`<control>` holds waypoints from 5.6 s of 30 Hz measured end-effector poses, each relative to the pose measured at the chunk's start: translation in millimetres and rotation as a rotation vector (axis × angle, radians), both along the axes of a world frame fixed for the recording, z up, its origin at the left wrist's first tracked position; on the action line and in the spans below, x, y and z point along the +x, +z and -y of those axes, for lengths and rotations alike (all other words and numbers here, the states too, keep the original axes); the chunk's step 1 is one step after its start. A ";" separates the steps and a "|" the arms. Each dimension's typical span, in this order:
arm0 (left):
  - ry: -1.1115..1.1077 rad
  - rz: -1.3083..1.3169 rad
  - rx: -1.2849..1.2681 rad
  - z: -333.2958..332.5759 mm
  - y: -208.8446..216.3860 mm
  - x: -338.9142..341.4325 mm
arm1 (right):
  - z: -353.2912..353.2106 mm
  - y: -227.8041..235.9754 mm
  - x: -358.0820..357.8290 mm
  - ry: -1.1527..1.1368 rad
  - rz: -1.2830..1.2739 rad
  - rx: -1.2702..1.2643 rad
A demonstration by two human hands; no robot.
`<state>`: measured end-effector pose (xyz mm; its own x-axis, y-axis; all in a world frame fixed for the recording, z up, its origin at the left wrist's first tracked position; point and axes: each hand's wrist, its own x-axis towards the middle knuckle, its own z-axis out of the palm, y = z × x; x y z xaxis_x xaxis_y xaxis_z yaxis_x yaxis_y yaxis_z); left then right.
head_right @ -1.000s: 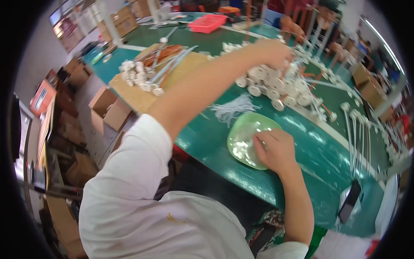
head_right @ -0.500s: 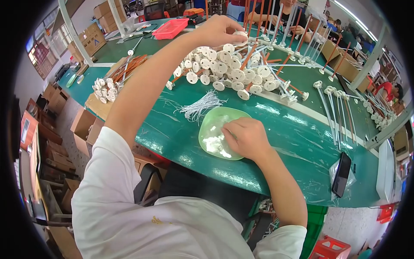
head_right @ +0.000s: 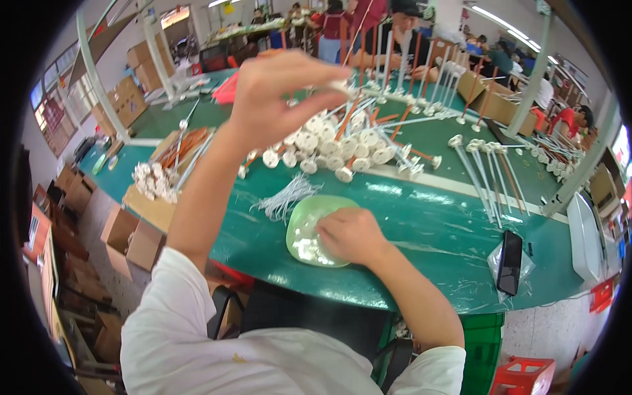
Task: Assembling LED light strips onto circular plastic bases using small plastic ties.
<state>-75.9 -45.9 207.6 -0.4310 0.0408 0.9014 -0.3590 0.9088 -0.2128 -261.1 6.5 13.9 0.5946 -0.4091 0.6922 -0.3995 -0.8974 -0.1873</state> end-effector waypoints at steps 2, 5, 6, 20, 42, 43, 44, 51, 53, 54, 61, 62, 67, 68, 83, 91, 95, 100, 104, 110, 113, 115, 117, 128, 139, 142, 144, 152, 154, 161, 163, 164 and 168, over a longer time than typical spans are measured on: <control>-0.066 -0.064 0.075 -12.7 -10.0 -2.9 | -1.4 1.9 1.5 -0.004 0.012 -0.010; -0.154 -0.100 0.100 -18.2 -18.8 -11.1 | -4.3 3.7 -3.5 -0.017 0.023 -0.003; -0.200 -0.118 0.123 -19.3 -20.4 -12.9 | -3.8 2.2 -4.4 -0.018 0.026 0.009; -0.420 -0.347 0.161 -21.3 -41.2 -5.5 | -2.0 2.0 -1.1 -0.021 -0.016 0.075; -0.295 -0.246 -0.029 -35.1 -38.7 -6.7 | -2.9 6.0 -0.1 -0.010 -0.027 0.106; -0.282 -0.240 -0.039 -35.3 -38.6 -6.7 | -3.3 6.8 -0.1 -0.009 -0.037 0.103; -0.268 -0.233 -0.050 -35.0 -38.7 -6.7 | -3.2 7.2 -0.1 -0.008 -0.037 0.104; -0.271 -0.230 -0.030 -32.0 -41.8 -8.8 | -2.3 6.5 -0.8 -0.004 -0.035 0.089; -0.247 -0.230 -0.010 -33.0 -42.6 -8.7 | -2.2 6.5 -1.1 -0.005 -0.046 0.092; -0.245 -0.231 -0.009 -32.8 -43.2 -8.2 | -2.3 6.0 -1.0 -0.005 -0.038 0.094; -0.276 -0.235 0.085 -35.9 -43.8 -7.1 | -3.4 6.9 -0.3 -0.010 -0.059 0.134; -0.286 -0.245 0.091 -35.8 -44.1 -7.7 | -3.7 7.4 -0.6 -0.012 -0.060 0.134; -0.369 -0.247 0.203 -34.3 -46.5 -5.0 | -3.1 7.0 -1.5 -0.027 -0.070 0.137; -0.400 -0.239 0.240 -35.0 -47.3 -4.3 | -3.1 6.7 -0.9 -0.025 -0.069 0.136; -1.062 -0.315 0.862 -31.5 -52.2 -5.7 | -4.1 7.3 0.2 -0.014 -0.048 0.089; -1.001 -0.320 0.871 -28.0 -59.0 -6.8 | -3.8 10.6 -2.6 -0.037 -0.075 0.058; -0.984 -0.300 0.807 -25.8 -60.5 -8.6 | -3.8 9.1 -2.4 -0.028 -0.076 0.064; -0.728 -0.247 0.633 -32.1 -52.1 -5.2 | -7.6 22.3 -5.0 -0.011 0.088 0.179; -0.431 -0.225 0.327 -29.9 -47.7 -3.6 | -17.6 87.5 -17.7 -0.101 0.836 0.442; -0.252 -0.204 0.021 -32.1 -40.0 -7.9 | -81.3 199.7 -38.2 0.668 0.726 0.387; -0.259 -0.171 0.054 -35.1 -42.2 -10.4 | -91.5 196.3 -32.9 0.570 0.566 0.326; -0.259 -0.171 0.048 -35.9 -41.8 -11.5 | -86.6 191.4 -27.8 0.533 0.557 0.265; -0.257 -0.180 0.044 -36.8 -42.0 -10.8 | -76.8 181.2 -26.3 0.499 0.643 0.323; -0.267 -0.165 0.000 -40.0 -40.0 -6.4 | -80.1 178.7 -16.2 0.495 0.762 0.329; -0.261 -0.162 -0.012 -42.1 -41.5 -7.1 | -87.7 177.7 -14.3 0.408 0.709 0.273; -0.249 -0.180 -0.007 -43.6 -41.0 -8.2 | -92.2 179.1 -17.2 0.428 0.730 0.306; -0.246 -0.190 0.005 -44.7 -40.8 -8.6 | -95.3 179.5 -16.2 0.405 0.715 0.302; -0.257 -0.190 0.029 -45.0 -41.0 -8.9 | -99.5 179.8 -9.2 0.298 0.695 0.297; -0.256 -0.187 0.026 -44.2 -41.4 -8.8 | -99.3 178.5 -7.2 0.307 0.716 0.294; -0.261 -0.171 0.012 -44.3 -40.7 -7.8 | -99.6 179.1 -7.0 0.290 0.713 0.275; -0.255 -0.170 0.010 -44.7 -40.3 -7.6 | -100.1 179.5 -6.3 0.278 0.713 0.262; -0.247 -0.171 0.009 -45.1 -40.4 -7.3 | -100.2 179.5 -6.9 0.279 0.713 0.262; -0.257 -0.176 0.007 -44.5 -41.2 -7.0 | -99.4 179.4 -7.2 0.283 0.708 0.267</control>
<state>-82.9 -1.4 166.3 -0.2444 0.1215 0.9620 -0.1476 0.9759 -0.1608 -268.4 105.9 193.3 0.1570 -0.5131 0.8438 0.1303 -0.8362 -0.5327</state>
